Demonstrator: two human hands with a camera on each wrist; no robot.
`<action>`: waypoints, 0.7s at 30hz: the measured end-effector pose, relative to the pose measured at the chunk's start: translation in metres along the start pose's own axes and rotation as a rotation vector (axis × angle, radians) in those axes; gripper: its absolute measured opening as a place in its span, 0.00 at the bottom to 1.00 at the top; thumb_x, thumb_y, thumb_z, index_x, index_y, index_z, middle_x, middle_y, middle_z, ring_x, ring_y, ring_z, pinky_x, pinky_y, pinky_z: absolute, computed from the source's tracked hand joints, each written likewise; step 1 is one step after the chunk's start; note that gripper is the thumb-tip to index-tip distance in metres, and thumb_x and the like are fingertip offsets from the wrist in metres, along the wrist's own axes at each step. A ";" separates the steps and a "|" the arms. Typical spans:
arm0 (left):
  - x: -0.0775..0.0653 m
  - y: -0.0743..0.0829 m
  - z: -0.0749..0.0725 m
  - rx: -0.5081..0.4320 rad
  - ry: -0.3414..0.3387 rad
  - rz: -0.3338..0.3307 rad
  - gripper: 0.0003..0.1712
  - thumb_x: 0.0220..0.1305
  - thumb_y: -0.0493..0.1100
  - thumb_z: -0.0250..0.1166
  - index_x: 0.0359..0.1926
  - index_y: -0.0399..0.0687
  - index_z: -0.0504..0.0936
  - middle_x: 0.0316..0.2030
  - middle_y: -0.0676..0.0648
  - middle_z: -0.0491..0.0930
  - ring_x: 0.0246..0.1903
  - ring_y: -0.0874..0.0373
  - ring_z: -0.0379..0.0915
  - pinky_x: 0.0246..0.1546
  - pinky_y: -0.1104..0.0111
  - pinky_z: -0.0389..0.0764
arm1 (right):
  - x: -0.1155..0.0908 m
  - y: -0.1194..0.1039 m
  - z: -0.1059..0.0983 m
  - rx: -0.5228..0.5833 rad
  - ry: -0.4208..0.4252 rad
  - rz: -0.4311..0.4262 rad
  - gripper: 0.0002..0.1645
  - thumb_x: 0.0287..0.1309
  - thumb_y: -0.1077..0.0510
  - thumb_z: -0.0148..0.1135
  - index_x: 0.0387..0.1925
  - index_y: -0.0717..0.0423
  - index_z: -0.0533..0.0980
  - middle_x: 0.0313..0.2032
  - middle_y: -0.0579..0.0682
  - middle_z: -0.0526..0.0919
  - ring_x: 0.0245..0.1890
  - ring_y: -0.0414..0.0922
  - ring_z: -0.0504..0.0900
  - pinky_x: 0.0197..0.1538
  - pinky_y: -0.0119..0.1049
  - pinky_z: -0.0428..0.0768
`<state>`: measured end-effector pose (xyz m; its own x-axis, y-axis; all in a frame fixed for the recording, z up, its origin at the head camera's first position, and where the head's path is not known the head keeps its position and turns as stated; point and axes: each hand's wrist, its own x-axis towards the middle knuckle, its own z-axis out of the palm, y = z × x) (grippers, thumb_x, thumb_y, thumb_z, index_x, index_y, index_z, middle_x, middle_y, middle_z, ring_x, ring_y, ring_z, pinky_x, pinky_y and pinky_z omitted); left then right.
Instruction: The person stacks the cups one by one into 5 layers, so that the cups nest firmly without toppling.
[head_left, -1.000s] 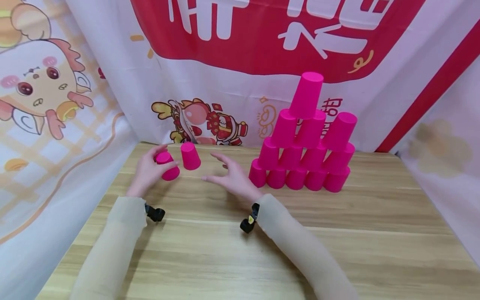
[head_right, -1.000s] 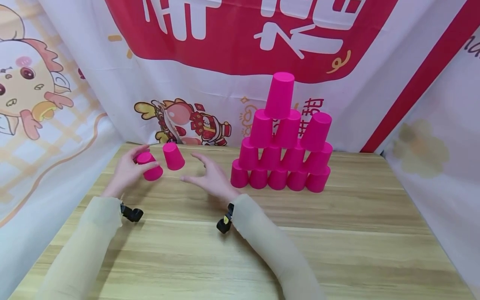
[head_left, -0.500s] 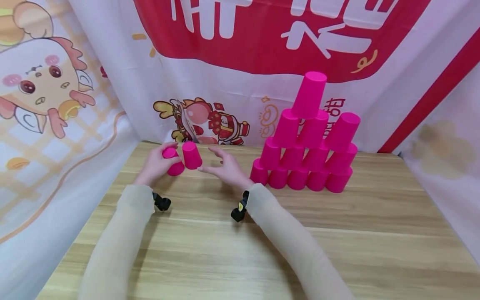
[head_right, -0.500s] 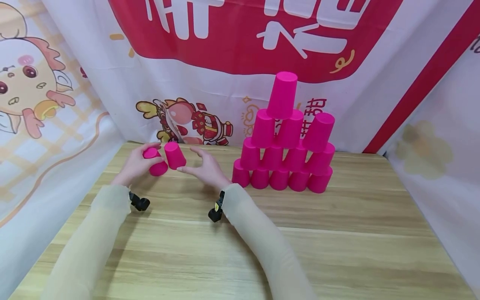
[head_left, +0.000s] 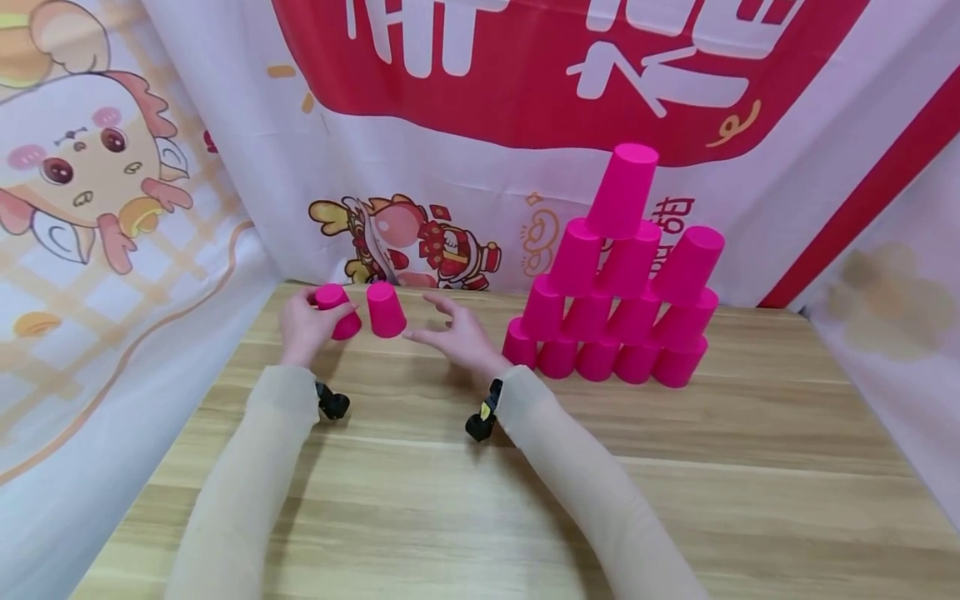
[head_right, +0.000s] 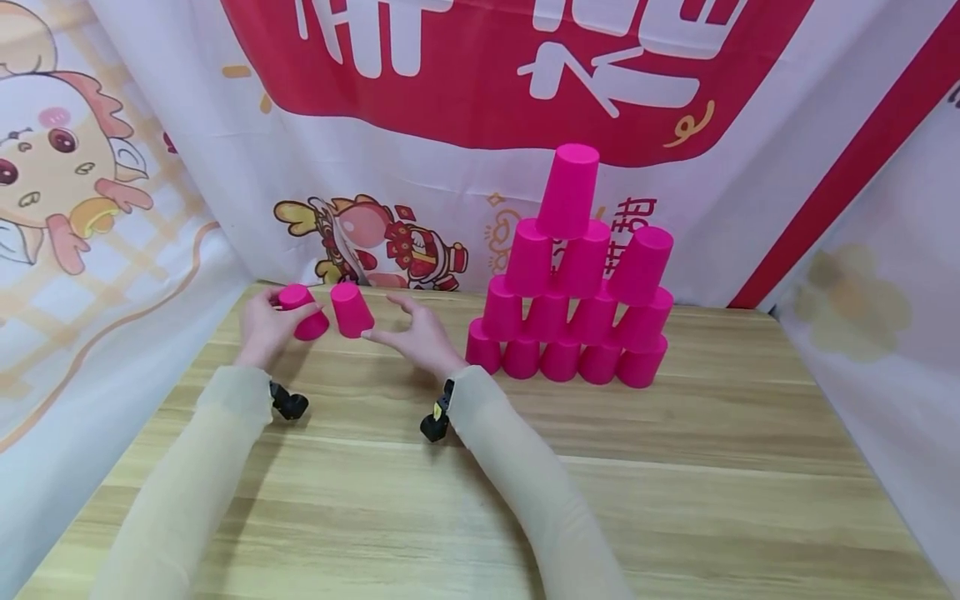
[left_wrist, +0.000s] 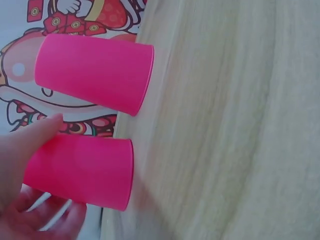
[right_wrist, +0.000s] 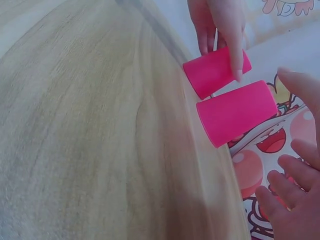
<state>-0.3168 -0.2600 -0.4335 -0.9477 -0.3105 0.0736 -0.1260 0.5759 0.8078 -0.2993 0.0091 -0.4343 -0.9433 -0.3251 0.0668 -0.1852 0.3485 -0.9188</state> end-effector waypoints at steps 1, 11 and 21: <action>0.000 0.001 0.000 0.014 0.020 -0.007 0.44 0.58 0.55 0.77 0.67 0.33 0.71 0.59 0.33 0.76 0.57 0.40 0.72 0.59 0.51 0.75 | 0.000 0.000 -0.001 0.000 0.000 0.001 0.48 0.55 0.40 0.76 0.74 0.44 0.67 0.70 0.43 0.70 0.71 0.46 0.66 0.68 0.47 0.69; 0.003 0.007 0.008 -0.050 -0.035 0.054 0.40 0.62 0.47 0.75 0.70 0.36 0.69 0.62 0.34 0.76 0.60 0.40 0.72 0.62 0.51 0.73 | 0.001 0.002 0.002 -0.009 0.004 0.000 0.48 0.55 0.39 0.76 0.73 0.44 0.68 0.70 0.43 0.71 0.70 0.45 0.66 0.68 0.44 0.69; -0.001 0.007 0.010 -0.026 -0.191 0.204 0.39 0.61 0.47 0.77 0.70 0.45 0.73 0.61 0.37 0.78 0.58 0.41 0.74 0.60 0.49 0.75 | 0.018 -0.004 0.007 -0.035 -0.053 -0.016 0.50 0.55 0.40 0.76 0.76 0.34 0.63 0.72 0.43 0.67 0.71 0.55 0.65 0.64 0.59 0.71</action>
<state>-0.3196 -0.2484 -0.4339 -0.9911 -0.0407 0.1271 0.0786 0.5916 0.8024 -0.3135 -0.0041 -0.4320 -0.9243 -0.3768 0.0600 -0.2107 0.3728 -0.9037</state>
